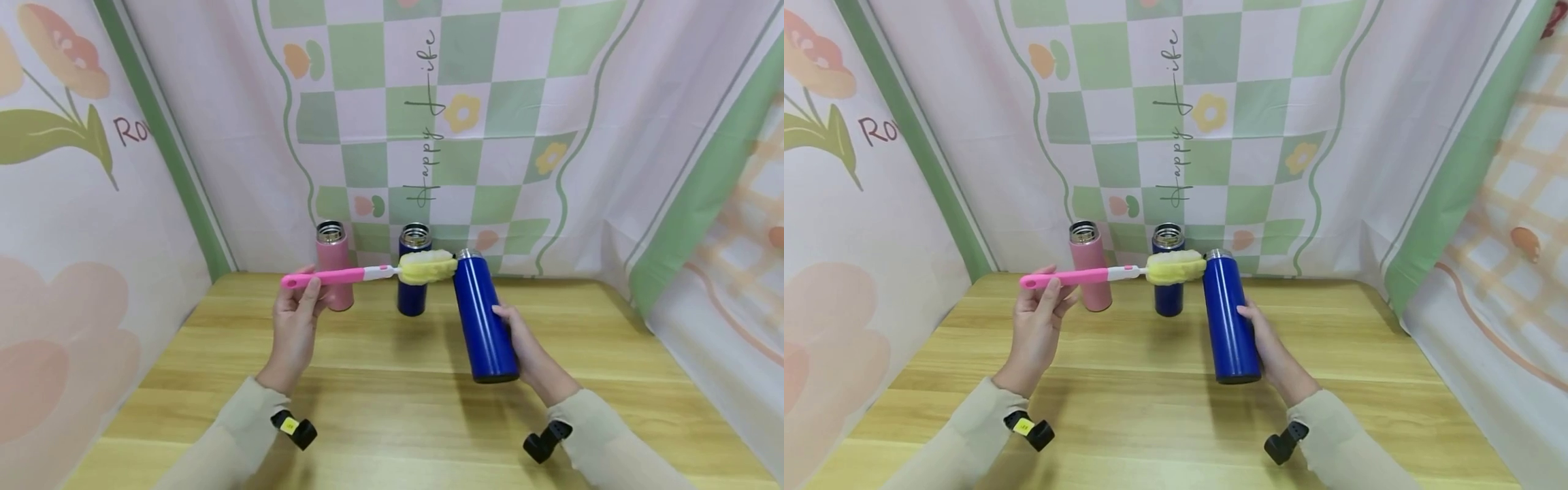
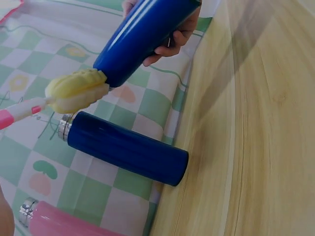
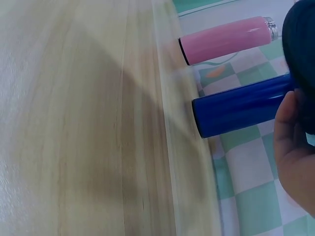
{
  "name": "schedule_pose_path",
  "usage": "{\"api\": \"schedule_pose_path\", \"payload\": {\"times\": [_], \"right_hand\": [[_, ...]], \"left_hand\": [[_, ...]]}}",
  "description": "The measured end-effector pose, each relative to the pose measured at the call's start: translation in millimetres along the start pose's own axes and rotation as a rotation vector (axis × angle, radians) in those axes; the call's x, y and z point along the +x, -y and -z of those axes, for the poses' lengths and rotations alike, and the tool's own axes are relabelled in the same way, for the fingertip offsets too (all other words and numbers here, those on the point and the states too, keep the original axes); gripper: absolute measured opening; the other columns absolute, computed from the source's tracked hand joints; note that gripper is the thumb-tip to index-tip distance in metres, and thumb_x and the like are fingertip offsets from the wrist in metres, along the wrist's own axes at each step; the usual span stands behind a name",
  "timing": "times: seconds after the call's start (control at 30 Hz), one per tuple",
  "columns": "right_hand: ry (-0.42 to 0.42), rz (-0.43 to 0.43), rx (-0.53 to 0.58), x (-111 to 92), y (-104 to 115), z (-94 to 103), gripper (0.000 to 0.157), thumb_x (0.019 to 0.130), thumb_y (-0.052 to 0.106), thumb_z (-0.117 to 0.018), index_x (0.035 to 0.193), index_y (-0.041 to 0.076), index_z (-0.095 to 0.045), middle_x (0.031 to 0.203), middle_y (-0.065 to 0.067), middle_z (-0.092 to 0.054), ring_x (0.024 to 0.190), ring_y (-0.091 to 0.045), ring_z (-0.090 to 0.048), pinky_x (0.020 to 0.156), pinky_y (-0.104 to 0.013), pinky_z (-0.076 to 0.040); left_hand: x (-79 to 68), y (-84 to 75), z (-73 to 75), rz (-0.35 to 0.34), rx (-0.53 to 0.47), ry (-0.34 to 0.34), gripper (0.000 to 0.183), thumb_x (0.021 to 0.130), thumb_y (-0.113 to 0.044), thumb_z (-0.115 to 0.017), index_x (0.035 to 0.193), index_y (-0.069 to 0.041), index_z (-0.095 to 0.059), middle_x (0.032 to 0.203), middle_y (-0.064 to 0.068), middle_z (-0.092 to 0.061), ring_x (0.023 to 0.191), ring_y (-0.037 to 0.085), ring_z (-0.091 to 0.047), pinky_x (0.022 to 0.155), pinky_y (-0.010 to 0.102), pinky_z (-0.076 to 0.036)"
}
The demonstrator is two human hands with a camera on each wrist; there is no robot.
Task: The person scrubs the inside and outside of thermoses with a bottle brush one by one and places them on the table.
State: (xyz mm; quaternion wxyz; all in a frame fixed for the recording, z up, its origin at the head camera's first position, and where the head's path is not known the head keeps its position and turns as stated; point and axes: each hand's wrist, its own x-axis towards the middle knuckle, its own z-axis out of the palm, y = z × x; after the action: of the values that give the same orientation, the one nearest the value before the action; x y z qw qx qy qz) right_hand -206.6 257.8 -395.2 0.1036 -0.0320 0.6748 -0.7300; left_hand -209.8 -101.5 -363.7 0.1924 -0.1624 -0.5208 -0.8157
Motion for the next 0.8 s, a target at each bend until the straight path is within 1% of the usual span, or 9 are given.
{"api": "schedule_pose_path", "payload": {"times": [0.07, 0.17, 0.23, 0.33, 0.43, 0.57, 0.67, 0.77, 0.8], "right_hand": [[0.003, 0.025, -0.018, 0.6, -0.9, 0.6, 0.069, 0.104, 0.045, -0.034, 0.161, 0.024, -0.003, 0.117, -0.005, -0.057, 0.097, -0.023, -0.062, 0.083, -0.041, -0.056], [0.017, 0.075, -0.042, 2.8, -1.7, 1.7, 0.069, 0.105, 0.043, -0.043, 0.16, 0.019, -0.009, 0.125, -0.01, -0.056, 0.103, -0.026, -0.062, 0.085, -0.045, -0.056], [0.016, 0.095, -0.053, 4.0, -1.6, 2.4, 0.071, 0.104, 0.041, -0.046, 0.161, 0.019, -0.009, 0.131, -0.013, -0.052, 0.108, -0.026, -0.061, 0.088, -0.044, -0.056], [-0.001, 0.11, -0.062, 5.4, -1.0, 3.8, 0.072, 0.104, 0.04, -0.048, 0.161, 0.018, -0.009, 0.137, -0.017, -0.046, 0.111, -0.023, -0.059, 0.091, -0.041, -0.054], [-0.031, 0.131, -0.066, 6.9, -0.1, 5.5, 0.072, 0.104, 0.041, -0.048, 0.161, 0.019, -0.01, 0.138, -0.014, -0.046, 0.112, -0.019, -0.058, 0.092, -0.037, -0.054], [-0.077, 0.174, -0.061, 9.2, -0.4, 8.6, 0.069, 0.104, 0.038, -0.048, 0.16, 0.018, -0.013, 0.133, -0.008, -0.049, 0.111, -0.018, -0.059, 0.091, -0.034, -0.055], [-0.1, 0.206, -0.052, 9.2, -0.6, 9.3, 0.068, 0.105, 0.035, -0.05, 0.16, 0.022, -0.012, 0.136, -0.007, -0.046, 0.11, -0.017, -0.059, 0.089, -0.034, -0.055], [-0.117, 0.229, -0.054, 8.5, -0.5, 9.3, 0.069, 0.105, 0.033, -0.051, 0.16, 0.029, -0.01, 0.142, -0.011, -0.04, 0.11, -0.018, -0.059, 0.088, -0.034, -0.056], [-0.12, 0.241, -0.054, 8.5, -0.4, 9.3, 0.068, 0.105, 0.033, -0.051, 0.16, 0.031, -0.01, 0.142, -0.012, -0.04, 0.109, -0.019, -0.06, 0.087, -0.035, -0.056]], "left_hand": [[-0.4, -0.2, -0.2, 0.003, 0.002, 0.006, 0.025, 0.104, -0.018, -0.056, 0.129, -0.014, -0.058, 0.113, 0.005, -0.064, 0.096, 0.014, -0.068, 0.092, 0.031, -0.058], [-1.2, -1.0, -0.2, 0.014, 0.004, 0.009, 0.027, 0.105, -0.018, -0.056, 0.13, -0.011, -0.057, 0.113, 0.005, -0.064, 0.097, 0.014, -0.067, 0.093, 0.033, -0.058], [-1.8, -1.7, -0.1, 0.023, 0.002, 0.009, 0.028, 0.104, -0.018, -0.056, 0.131, -0.01, -0.056, 0.113, 0.005, -0.063, 0.097, 0.014, -0.067, 0.093, 0.033, -0.058], [-2.3, -2.8, 0.4, 0.029, 0.002, 0.018, 0.029, 0.105, -0.017, -0.056, 0.132, -0.008, -0.055, 0.113, 0.005, -0.063, 0.098, 0.014, -0.067, 0.093, 0.031, -0.058], [-2.9, -3.4, 0.9, 0.032, -0.001, 0.036, 0.027, 0.104, -0.017, -0.056, 0.13, -0.01, -0.057, 0.111, 0.004, -0.064, 0.096, 0.014, -0.067, 0.089, 0.028, -0.059], [-4.0, -3.6, 1.9, 0.036, -0.021, 0.075, 0.02, 0.104, -0.016, -0.057, 0.123, -0.017, -0.062, 0.108, 0.004, -0.065, 0.092, 0.012, -0.068, 0.082, 0.025, -0.06], [-4.5, -3.7, 3.3, 0.048, -0.029, 0.099, 0.018, 0.104, -0.016, -0.057, 0.12, -0.021, -0.064, 0.107, 0.004, -0.066, 0.09, 0.012, -0.068, 0.08, 0.024, -0.059], [-4.8, -3.0, 6.1, 0.058, -0.023, 0.117, 0.018, 0.104, -0.016, -0.056, 0.12, -0.02, -0.063, 0.106, 0.004, -0.066, 0.09, 0.012, -0.068, 0.078, 0.023, -0.059], [-5.3, -2.8, 7.0, 0.062, -0.021, 0.123, 0.018, 0.105, -0.016, -0.055, 0.121, -0.02, -0.063, 0.106, 0.004, -0.067, 0.09, 0.013, -0.068, 0.077, 0.023, -0.059]]}}
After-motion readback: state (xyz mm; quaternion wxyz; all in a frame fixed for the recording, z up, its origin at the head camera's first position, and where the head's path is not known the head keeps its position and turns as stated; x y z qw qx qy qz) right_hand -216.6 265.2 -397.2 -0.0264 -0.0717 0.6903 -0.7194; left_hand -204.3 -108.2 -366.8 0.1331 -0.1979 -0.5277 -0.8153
